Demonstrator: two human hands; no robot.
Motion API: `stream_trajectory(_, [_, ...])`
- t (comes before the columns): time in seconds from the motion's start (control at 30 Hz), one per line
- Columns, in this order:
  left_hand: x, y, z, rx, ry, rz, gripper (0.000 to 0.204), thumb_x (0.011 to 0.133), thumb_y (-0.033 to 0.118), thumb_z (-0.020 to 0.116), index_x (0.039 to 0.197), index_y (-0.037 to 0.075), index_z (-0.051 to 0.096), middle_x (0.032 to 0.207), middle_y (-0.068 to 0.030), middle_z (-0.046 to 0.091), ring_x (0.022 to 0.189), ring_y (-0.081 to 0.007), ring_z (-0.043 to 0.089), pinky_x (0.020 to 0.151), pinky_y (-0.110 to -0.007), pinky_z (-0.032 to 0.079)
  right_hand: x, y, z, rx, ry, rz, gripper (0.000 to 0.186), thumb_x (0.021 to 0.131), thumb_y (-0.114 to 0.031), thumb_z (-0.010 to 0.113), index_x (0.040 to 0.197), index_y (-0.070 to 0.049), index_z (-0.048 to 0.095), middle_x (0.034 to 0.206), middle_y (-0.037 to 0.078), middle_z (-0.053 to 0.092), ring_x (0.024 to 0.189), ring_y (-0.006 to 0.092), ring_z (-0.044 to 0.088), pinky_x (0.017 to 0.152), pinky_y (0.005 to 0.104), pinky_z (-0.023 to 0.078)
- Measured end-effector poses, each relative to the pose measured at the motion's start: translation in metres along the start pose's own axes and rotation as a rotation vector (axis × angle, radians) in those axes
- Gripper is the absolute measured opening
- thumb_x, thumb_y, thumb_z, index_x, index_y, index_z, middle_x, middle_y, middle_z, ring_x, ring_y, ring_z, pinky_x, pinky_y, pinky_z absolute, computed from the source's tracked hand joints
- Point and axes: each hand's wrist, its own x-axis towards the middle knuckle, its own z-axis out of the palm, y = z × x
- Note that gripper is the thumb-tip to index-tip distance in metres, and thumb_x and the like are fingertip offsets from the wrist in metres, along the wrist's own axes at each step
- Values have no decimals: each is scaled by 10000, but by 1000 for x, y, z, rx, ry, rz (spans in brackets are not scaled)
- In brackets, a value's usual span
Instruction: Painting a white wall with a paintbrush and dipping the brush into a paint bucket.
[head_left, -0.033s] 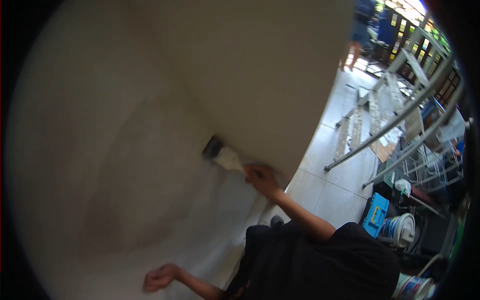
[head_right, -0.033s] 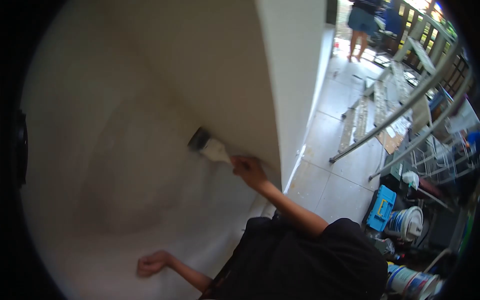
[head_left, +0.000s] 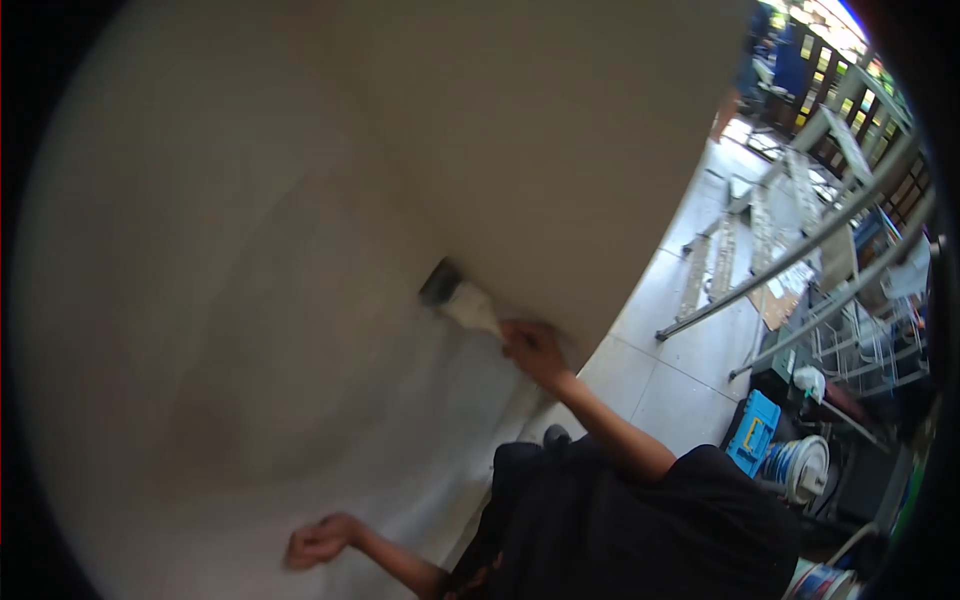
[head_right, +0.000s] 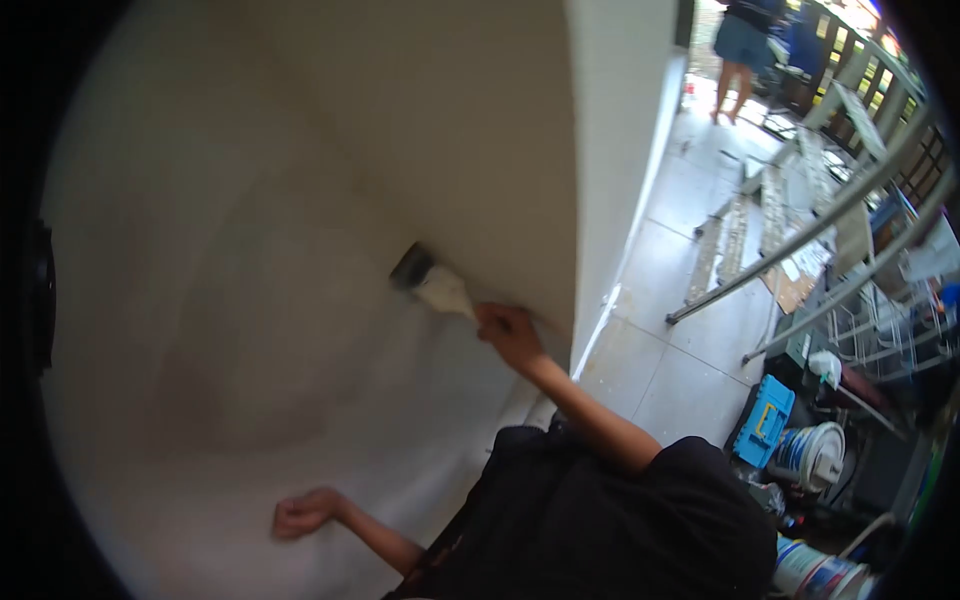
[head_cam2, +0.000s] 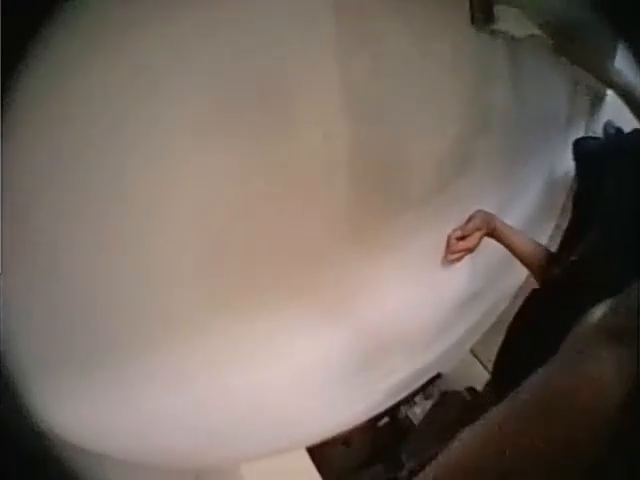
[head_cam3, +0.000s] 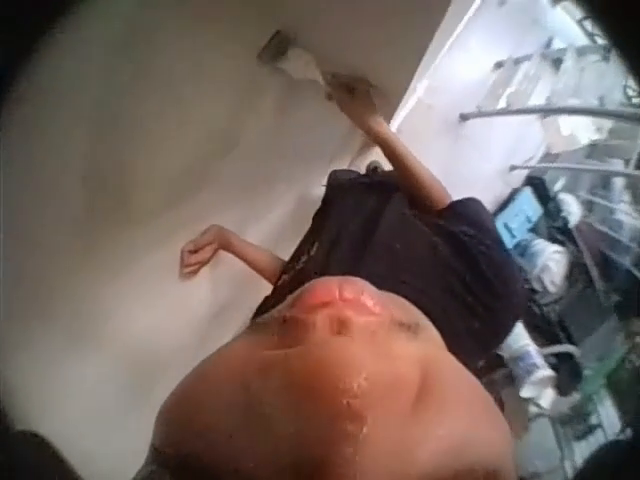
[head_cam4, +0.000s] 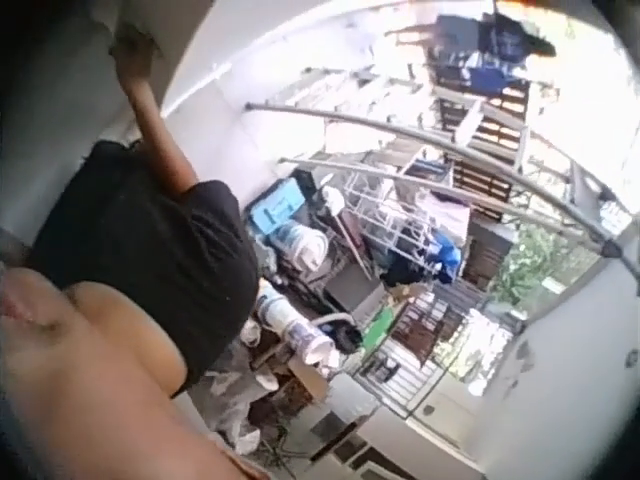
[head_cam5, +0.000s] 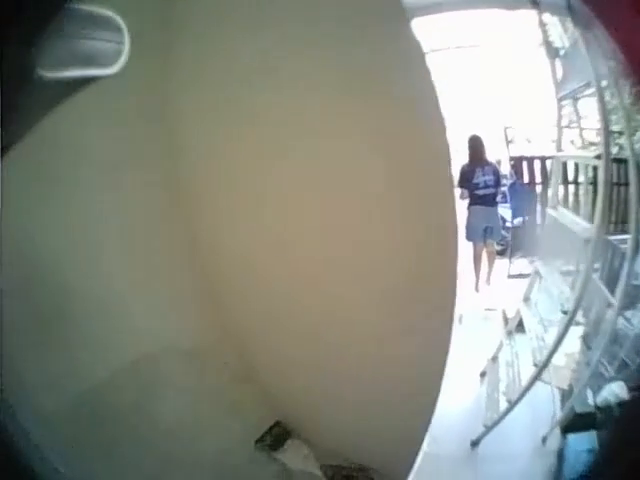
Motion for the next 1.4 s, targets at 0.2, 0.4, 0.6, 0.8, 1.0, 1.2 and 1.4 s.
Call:
stream_trajectory(0.2, [7,-1,-14,45,-29,-42,243,874,164,422,644,88,411,697,-30,407,666,-205,390,642,-332,288,-20,-15,9,259,-86,246,296,943,-237,484,730,-33,504,539,-51,361,445,27,293,403,204,246])
stream_trajectory(0.4, [7,-3,-21,54,-34,-56,211,850,143,431,651,77,410,712,-39,396,686,-202,375,640,-326,293,-9,-35,11,195,-144,352,271,932,-243,514,807,-12,578,556,-73,330,518,21,308,487,213,309])
stream_trajectory(0.6, [5,-3,-11,12,-25,-68,219,858,155,440,657,69,418,710,-48,397,684,-208,377,637,-333,296,-9,-20,6,153,-173,312,304,948,-289,472,750,-63,515,519,-46,358,407,14,267,366,202,197])
stream_trajectory(0.8, [4,-6,-11,24,-26,-51,235,871,171,445,657,74,433,706,-41,414,670,-212,387,639,-342,290,-19,-9,-5,58,-156,275,313,952,-281,460,726,-67,490,513,-43,360,404,16,279,364,200,206])
stream_trajectory(1.0, [3,-4,-17,19,-44,-57,260,886,197,451,664,66,417,716,-51,396,697,-208,375,655,-336,290,-9,-12,3,74,-207,246,305,950,-296,464,806,-48,569,523,-50,362,400,20,272,370,196,207])
stream_trajectory(1.2, [7,-3,-12,15,-24,-71,271,890,214,455,659,76,427,698,-36,406,679,-206,376,652,-336,284,-20,-4,-14,-11,-264,425,300,951,-285,462,941,-26,613,548,-50,379,439,31,302,399,207,231])
stream_trajectory(1.4, [6,-1,-16,35,-35,-69,259,884,197,456,660,71,425,696,-37,403,680,-211,379,648,-339,292,-47,-48,-22,-145,-146,80,228,924,-145,486,1029,15,609,606,11,405,570,100,389,525,245,320])
